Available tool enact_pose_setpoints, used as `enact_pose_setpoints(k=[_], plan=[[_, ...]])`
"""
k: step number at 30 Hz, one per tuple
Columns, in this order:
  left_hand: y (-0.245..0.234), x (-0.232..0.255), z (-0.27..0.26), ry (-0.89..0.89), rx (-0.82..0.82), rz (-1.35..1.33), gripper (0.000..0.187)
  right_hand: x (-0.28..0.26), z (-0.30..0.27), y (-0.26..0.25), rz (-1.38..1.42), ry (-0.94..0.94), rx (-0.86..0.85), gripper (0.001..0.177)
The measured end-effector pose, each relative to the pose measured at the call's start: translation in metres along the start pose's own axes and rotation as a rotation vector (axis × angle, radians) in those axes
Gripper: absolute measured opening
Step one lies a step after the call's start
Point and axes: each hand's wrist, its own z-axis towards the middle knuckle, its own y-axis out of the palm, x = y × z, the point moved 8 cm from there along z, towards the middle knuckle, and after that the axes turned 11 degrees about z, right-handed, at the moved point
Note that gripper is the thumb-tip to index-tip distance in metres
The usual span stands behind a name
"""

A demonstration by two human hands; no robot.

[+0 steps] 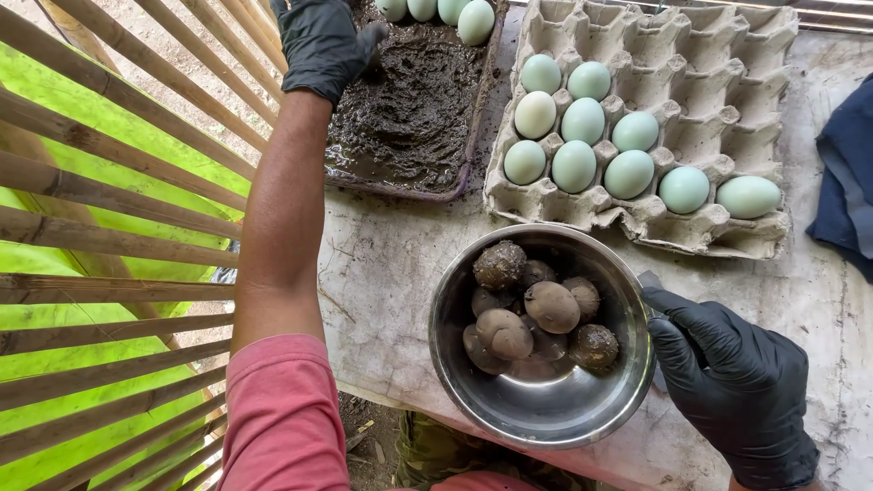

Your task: Coating eggs with a mud mixture for preservation, likely to make salted eggs.

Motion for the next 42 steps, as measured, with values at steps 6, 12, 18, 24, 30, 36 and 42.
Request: enact_pose_setpoints(k=[6, 12, 18, 24, 30, 36, 42], plan=[[0.006, -0.008, -0.004, -0.130, -0.304, 0.090, 0.061, -0.003, 0.002, -0.001, 0.003, -0.016, 0.008, 0.023], [0.006, -0.006, -0.017, -0.235, -0.376, 0.041, 0.079, -0.003, -0.003, 0.000, -0.029, -0.036, 0.010, 0.022], [0.050, -0.001, 0.002, -0.062, -0.195, -0.364, 0.015, -0.001, -0.002, 0.000, 0.005, -0.009, 0.017, 0.023], [-0.037, 0.019, -0.029, -0.448, -0.642, -0.257, 0.093, -0.001, -0.004, 0.001, -0.010, -0.021, 0.004, 0.025], [-0.003, 0.052, 0.005, 0.181, -0.137, -0.528, 0.025, -0.003, -0.001, -0.001, -0.016, -0.003, 0.000, 0.022], [-0.055, 0.047, -0.006, -0.369, -0.441, -0.398, 0.041, -0.001, -0.005, 0.001, -0.052, -0.034, -0.001, 0.026], [-0.012, 0.068, 0.000, -0.217, -0.524, -0.324, 0.055, -0.007, 0.002, -0.005, 0.017, -0.027, 0.007, 0.025]])
